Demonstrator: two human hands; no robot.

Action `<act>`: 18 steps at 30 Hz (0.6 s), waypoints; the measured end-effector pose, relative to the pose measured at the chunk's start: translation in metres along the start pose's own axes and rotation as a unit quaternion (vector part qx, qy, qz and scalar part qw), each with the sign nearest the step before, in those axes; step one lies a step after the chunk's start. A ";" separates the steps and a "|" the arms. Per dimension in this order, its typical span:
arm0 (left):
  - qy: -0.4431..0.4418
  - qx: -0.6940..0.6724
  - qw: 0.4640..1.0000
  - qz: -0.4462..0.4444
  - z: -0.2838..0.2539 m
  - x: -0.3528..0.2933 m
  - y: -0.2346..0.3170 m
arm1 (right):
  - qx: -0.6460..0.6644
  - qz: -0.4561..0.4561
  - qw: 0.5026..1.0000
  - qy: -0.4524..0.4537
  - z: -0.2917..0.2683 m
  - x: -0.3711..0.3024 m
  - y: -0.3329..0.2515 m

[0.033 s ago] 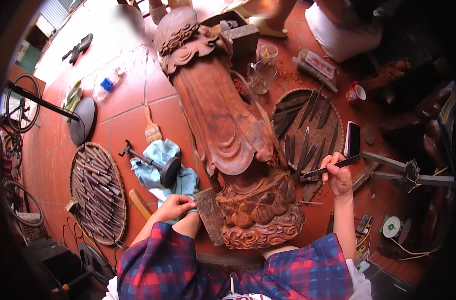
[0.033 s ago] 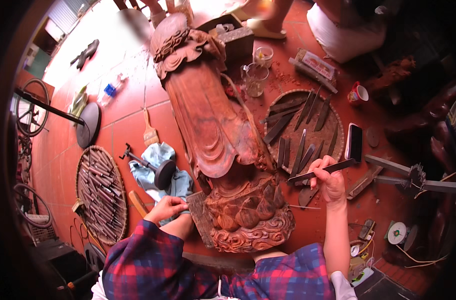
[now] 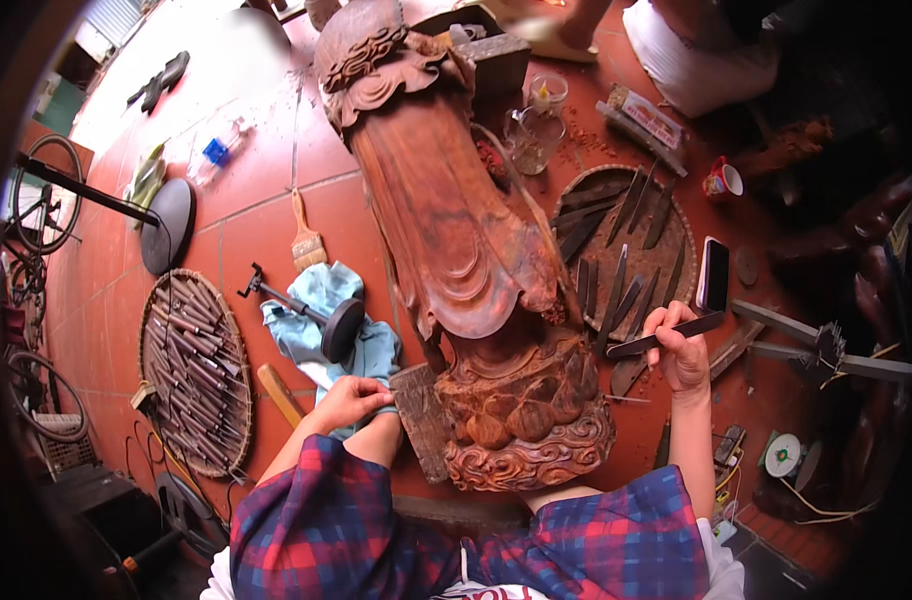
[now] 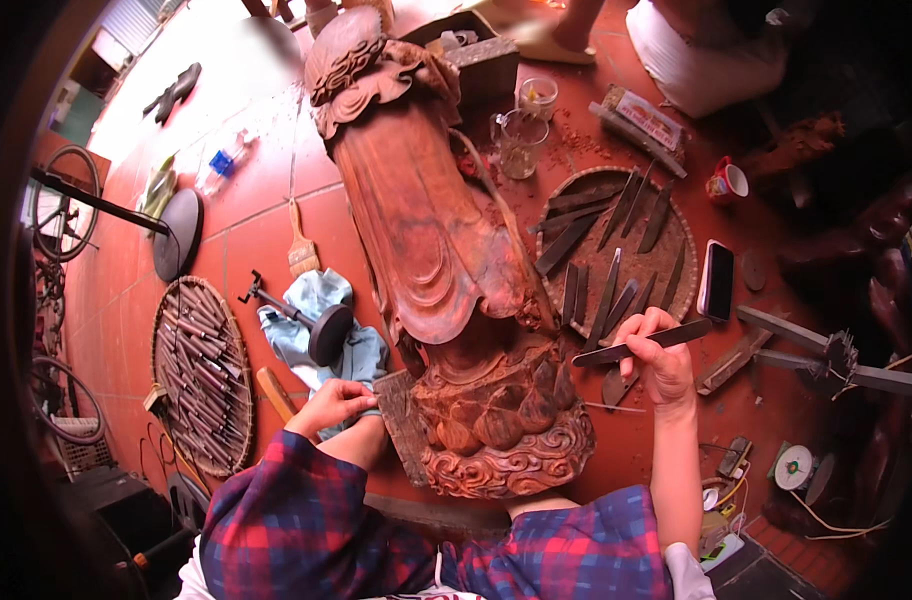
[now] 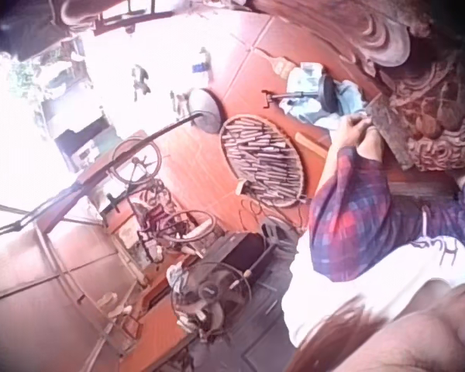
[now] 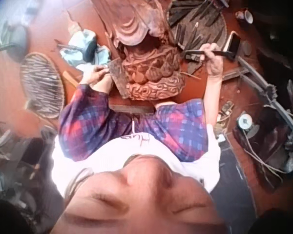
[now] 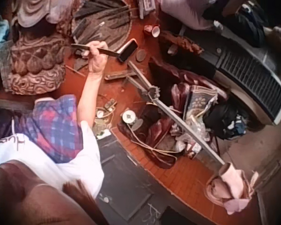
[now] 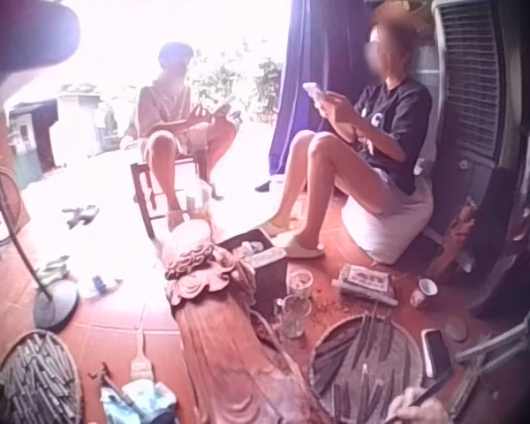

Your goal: The person carves a large wooden sculpture using a chisel and mallet. They repeatedly chip away at the surface, occasionally brushing off wood shavings. The work is performed while seated on the floor in an open workshop area.

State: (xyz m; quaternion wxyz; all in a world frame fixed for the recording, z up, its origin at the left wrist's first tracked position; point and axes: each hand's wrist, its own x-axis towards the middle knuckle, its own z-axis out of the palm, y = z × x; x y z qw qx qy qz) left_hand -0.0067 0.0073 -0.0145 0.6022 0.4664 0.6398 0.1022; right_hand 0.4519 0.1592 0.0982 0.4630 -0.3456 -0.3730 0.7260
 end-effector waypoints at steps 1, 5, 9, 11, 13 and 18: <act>0.010 -0.039 0.999 0.023 0.007 -0.014 -0.004 | 0.003 0.028 0.999 -0.020 0.017 -0.004 0.003; -0.005 -0.071 0.997 -0.005 0.008 -0.011 -0.012 | -0.080 0.138 0.982 -0.096 0.052 0.002 0.012; -0.023 -0.083 0.995 -0.040 0.005 -0.013 0.000 | -0.057 0.163 0.982 -0.070 0.070 0.008 0.016; -0.031 -0.068 0.997 -0.009 0.004 -0.010 -0.006 | -0.078 0.170 0.980 -0.069 0.070 0.011 0.016; -0.024 -0.108 0.994 -0.019 0.005 -0.007 -0.008 | -0.073 0.151 0.982 -0.081 0.071 0.012 0.017; -0.020 -0.111 0.993 -0.018 0.007 -0.008 -0.006 | -0.087 0.160 0.976 -0.118 0.071 0.013 0.012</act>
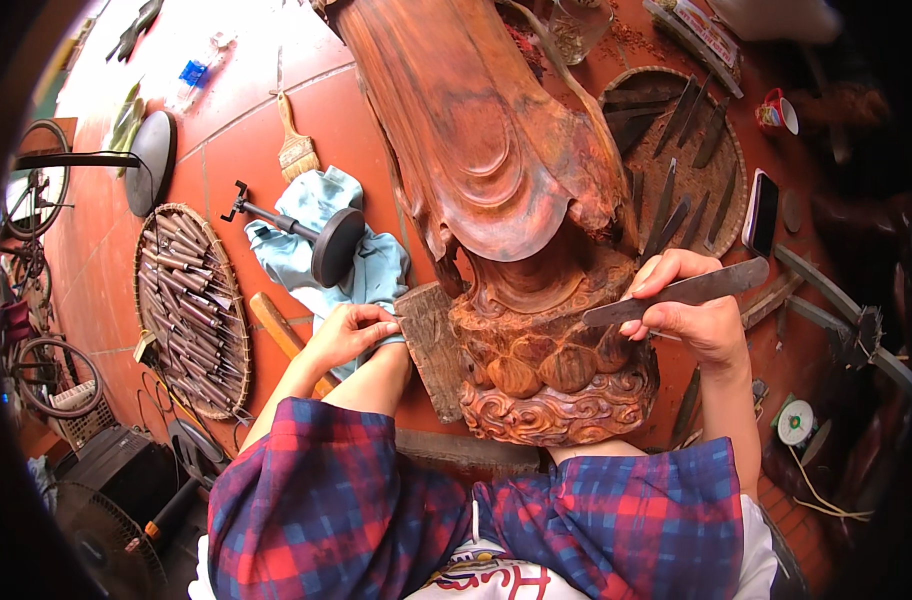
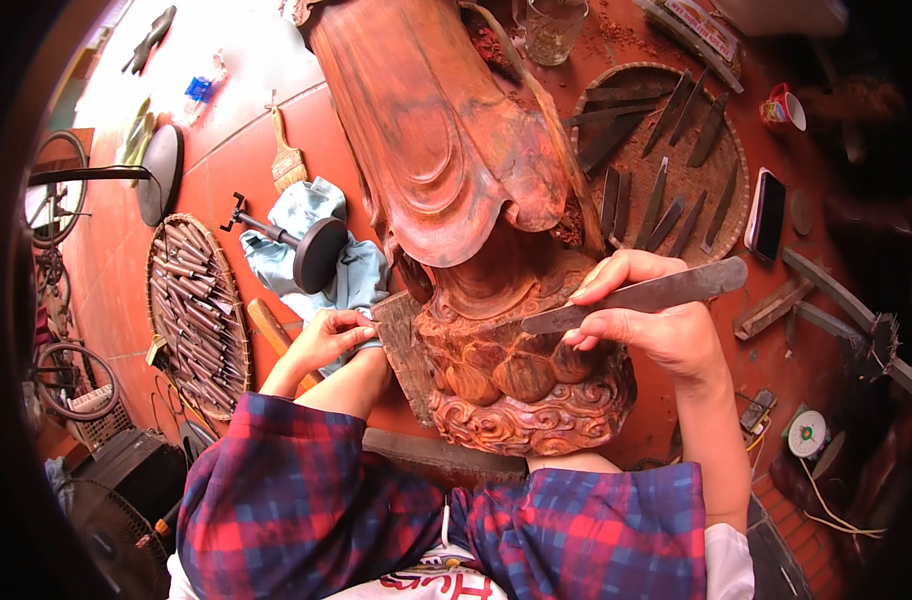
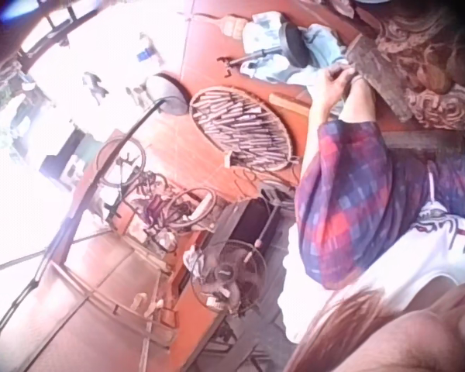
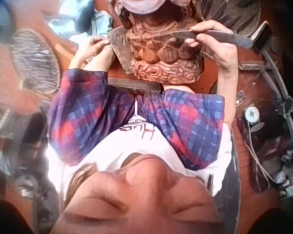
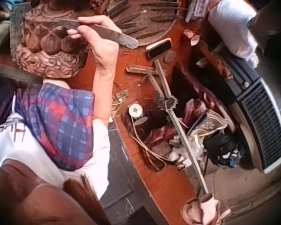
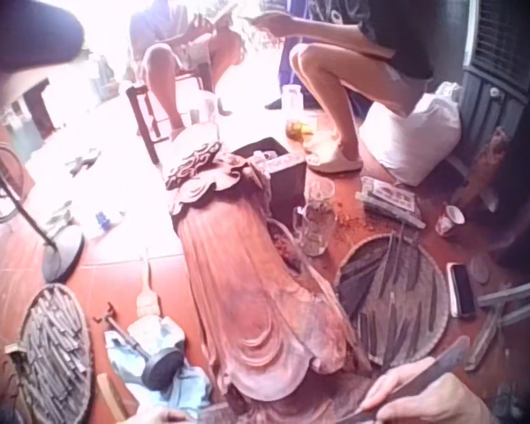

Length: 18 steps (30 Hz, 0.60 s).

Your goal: The person carves a large wooden sculpture using a chisel and mallet. They repeatedly chip away at the surface, occasionally brushing off wood shavings. The work is performed while seated on the floor in an open workshop area.

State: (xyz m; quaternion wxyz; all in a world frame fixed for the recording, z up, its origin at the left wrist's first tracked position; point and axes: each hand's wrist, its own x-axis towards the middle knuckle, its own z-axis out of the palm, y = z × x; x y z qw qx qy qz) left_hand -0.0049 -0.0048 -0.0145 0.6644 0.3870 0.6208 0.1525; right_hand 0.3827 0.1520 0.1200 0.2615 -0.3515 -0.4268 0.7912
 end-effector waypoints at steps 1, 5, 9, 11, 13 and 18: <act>0.001 0.009 1.000 0.002 -0.001 0.000 0.001 | -0.004 -0.004 1.000 -0.010 -0.001 0.002 -0.002; 0.006 0.038 0.999 0.003 -0.001 -0.002 0.006 | -0.049 -0.015 0.998 0.024 0.003 0.010 -0.010; 0.007 0.037 0.999 0.009 -0.001 -0.001 0.002 | -0.081 0.001 0.995 0.059 0.005 0.015 -0.016; 0.004 0.041 0.999 0.009 -0.002 0.000 0.000 | -0.113 -0.018 0.992 0.046 0.005 0.018 -0.017; 0.002 0.045 0.999 0.004 -0.002 0.000 0.000 | -0.153 -0.038 0.987 0.019 -0.002 0.022 -0.014; 0.003 0.038 0.999 0.008 -0.001 0.000 0.003 | -0.169 -0.062 0.984 0.009 0.004 0.032 -0.017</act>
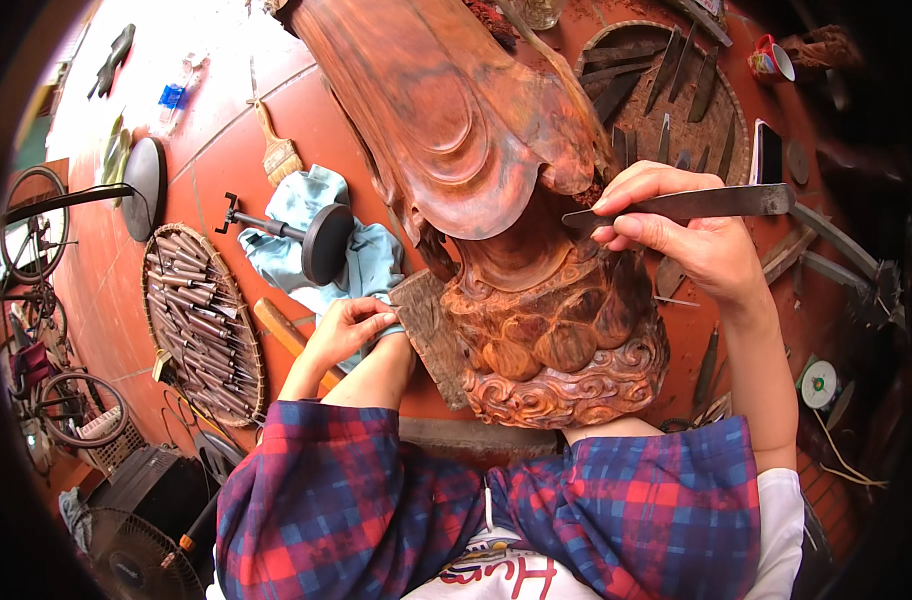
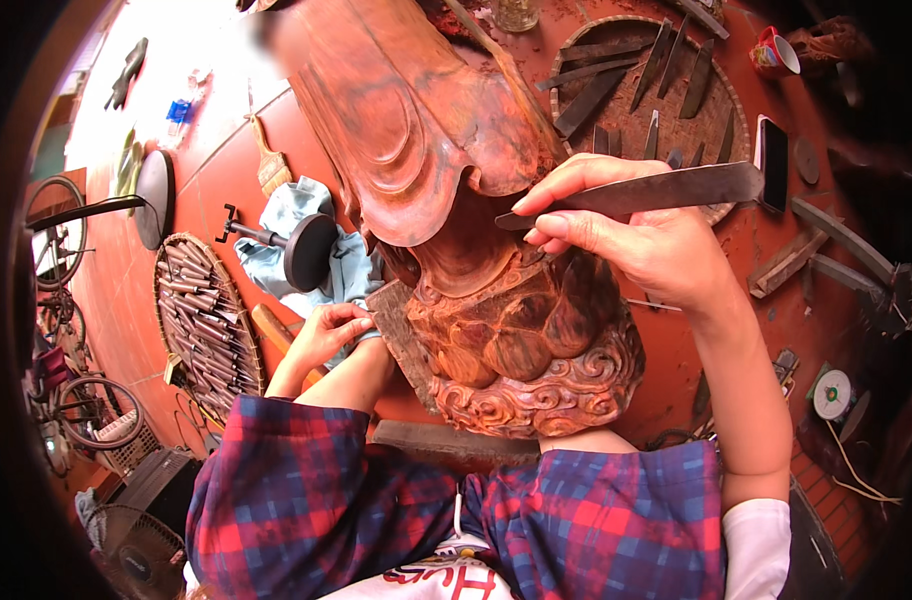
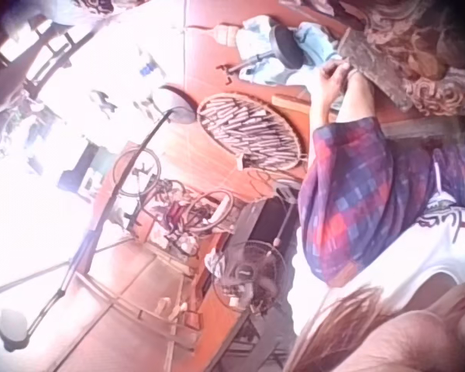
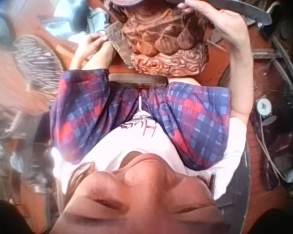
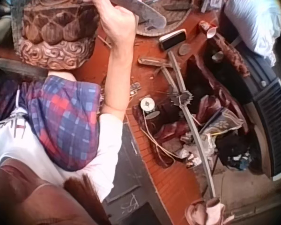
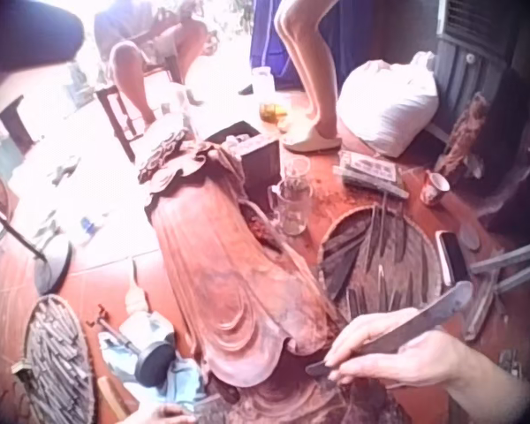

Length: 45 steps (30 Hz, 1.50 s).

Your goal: The person carves a large wooden sculpture using a chisel and mallet. They repeatedly chip away at the surface, occasionally brushing off wood shavings. The work is performed while seated on the floor in an open workshop area.

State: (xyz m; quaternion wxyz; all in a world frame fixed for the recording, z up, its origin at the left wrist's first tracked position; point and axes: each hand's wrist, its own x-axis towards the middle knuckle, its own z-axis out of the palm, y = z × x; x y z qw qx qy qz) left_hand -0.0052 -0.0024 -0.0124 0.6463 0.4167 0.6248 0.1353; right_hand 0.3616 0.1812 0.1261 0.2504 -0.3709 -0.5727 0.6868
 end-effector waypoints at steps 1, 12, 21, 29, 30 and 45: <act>-0.001 0.002 1.000 -0.013 0.000 -0.001 0.003 | -0.009 -0.008 1.000 -0.006 -0.001 0.001 0.000; -0.003 0.006 1.000 -0.029 -0.001 -0.001 0.003 | -0.125 -0.003 0.992 -0.035 0.010 0.013 -0.017; -0.009 -0.036 0.999 -0.014 0.000 0.000 -0.005 | -0.270 -0.094 0.958 0.031 0.026 0.017 0.004; -0.007 -0.035 0.999 0.000 0.000 0.000 -0.008 | -0.235 -0.077 0.968 0.050 0.032 0.015 0.013; -0.008 -0.035 0.999 -0.002 -0.001 0.000 -0.006 | -0.236 -0.088 0.966 0.050 0.032 0.016 0.015; 0.012 -0.005 0.999 0.032 0.004 -0.005 0.001 | -0.123 -0.125 0.977 0.123 0.025 0.015 0.039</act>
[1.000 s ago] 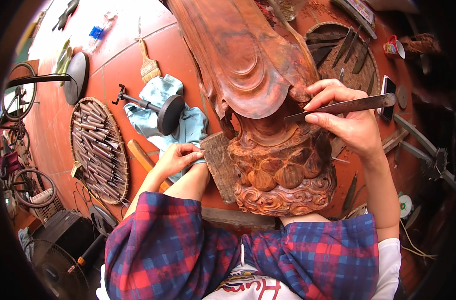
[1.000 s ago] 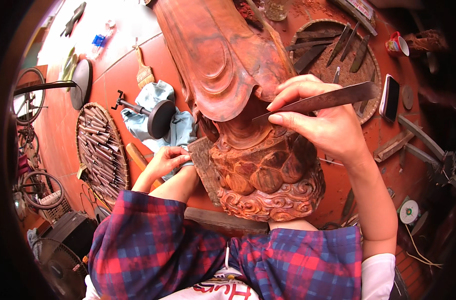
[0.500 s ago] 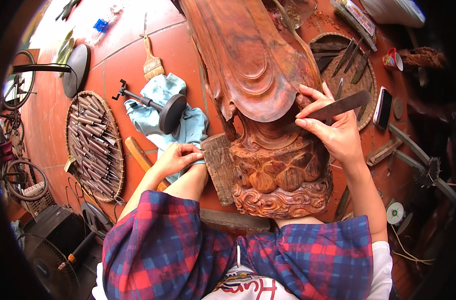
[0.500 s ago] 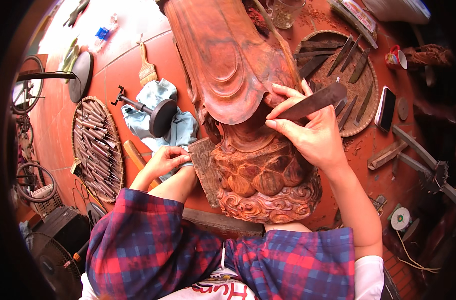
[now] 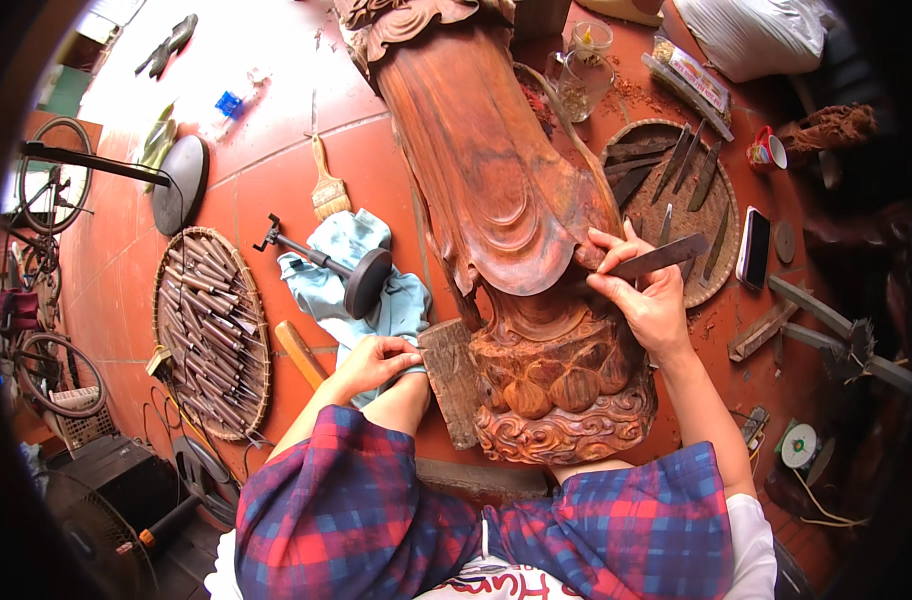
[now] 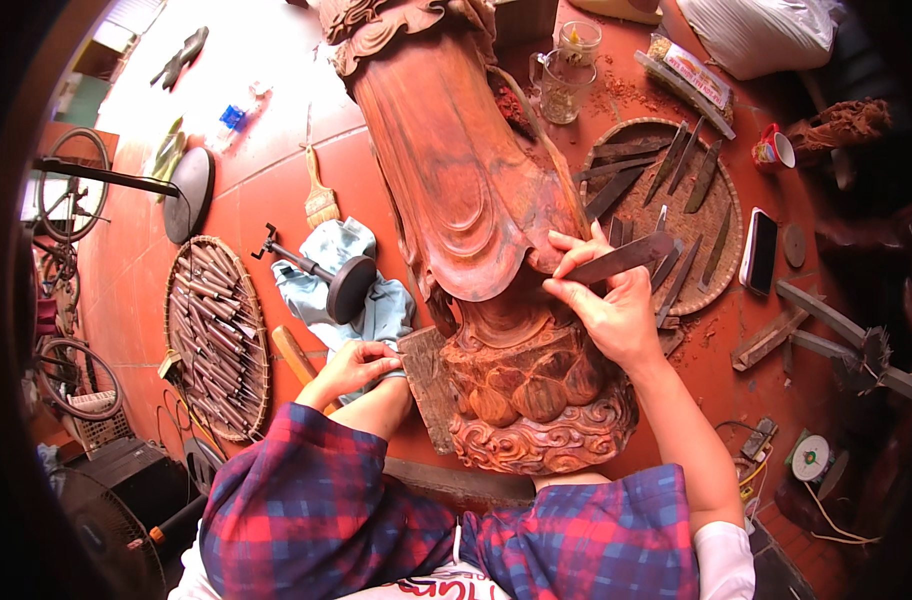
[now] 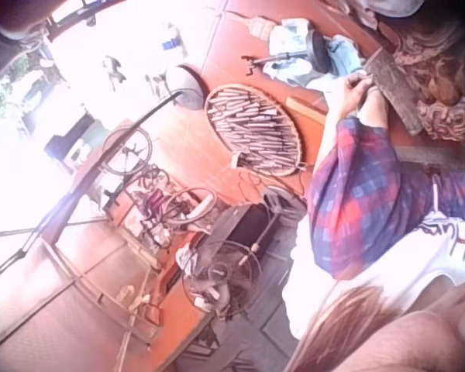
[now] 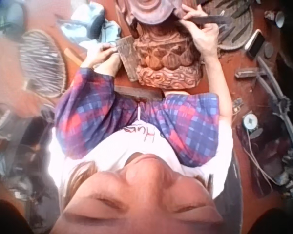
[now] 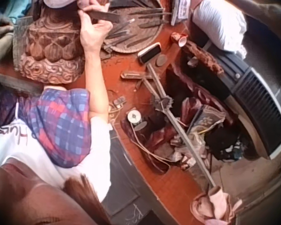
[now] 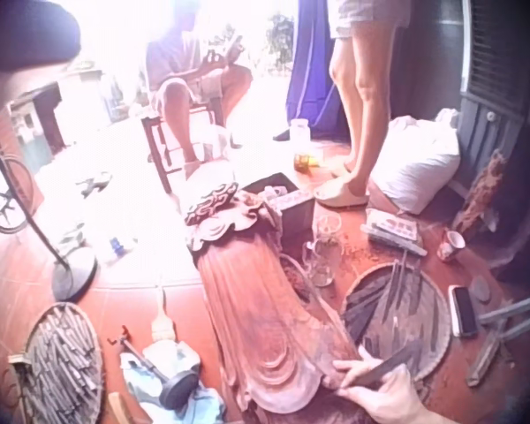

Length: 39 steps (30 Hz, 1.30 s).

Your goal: The person carves a large wooden sculpture using a chisel and mallet. They repeatedly chip away at the surface, occasionally brushing off wood shavings. The work is performed while seated on the floor in an open workshop area.

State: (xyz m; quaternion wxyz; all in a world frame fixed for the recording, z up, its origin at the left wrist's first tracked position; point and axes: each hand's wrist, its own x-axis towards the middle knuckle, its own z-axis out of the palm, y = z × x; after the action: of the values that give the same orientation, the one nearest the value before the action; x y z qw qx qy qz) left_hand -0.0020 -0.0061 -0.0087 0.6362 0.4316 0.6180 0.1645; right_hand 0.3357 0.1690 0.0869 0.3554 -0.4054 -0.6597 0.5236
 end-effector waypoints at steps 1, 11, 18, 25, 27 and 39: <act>0.001 0.000 1.000 -0.011 0.000 -0.002 0.000 | -0.006 0.011 1.000 -0.028 -0.002 -0.001 -0.004; -0.002 0.021 1.000 0.013 -0.002 -0.006 -0.009 | 0.048 0.031 0.998 -0.036 -0.009 -0.002 -0.005; -0.013 0.088 0.996 -0.014 -0.004 -0.001 -0.003 | 0.125 0.020 0.992 0.014 -0.007 -0.006 0.015; -0.030 0.026 0.999 -0.027 -0.002 0.000 -0.009 | 0.066 0.026 0.997 0.021 -0.013 -0.004 0.006; -0.032 0.039 0.999 -0.017 0.001 -0.005 0.001 | 0.103 0.022 0.994 -0.001 -0.014 -0.010 0.006; -0.012 0.058 0.998 -0.023 -0.004 -0.003 -0.019 | 0.083 -0.022 0.996 -0.012 -0.026 -0.015 -0.015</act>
State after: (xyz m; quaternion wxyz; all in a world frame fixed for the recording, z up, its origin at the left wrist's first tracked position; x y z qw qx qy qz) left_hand -0.0122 -0.0179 -0.0200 0.6211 0.4552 0.6286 0.1090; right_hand 0.3633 0.1638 0.1062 0.3908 -0.3535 -0.6273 0.5734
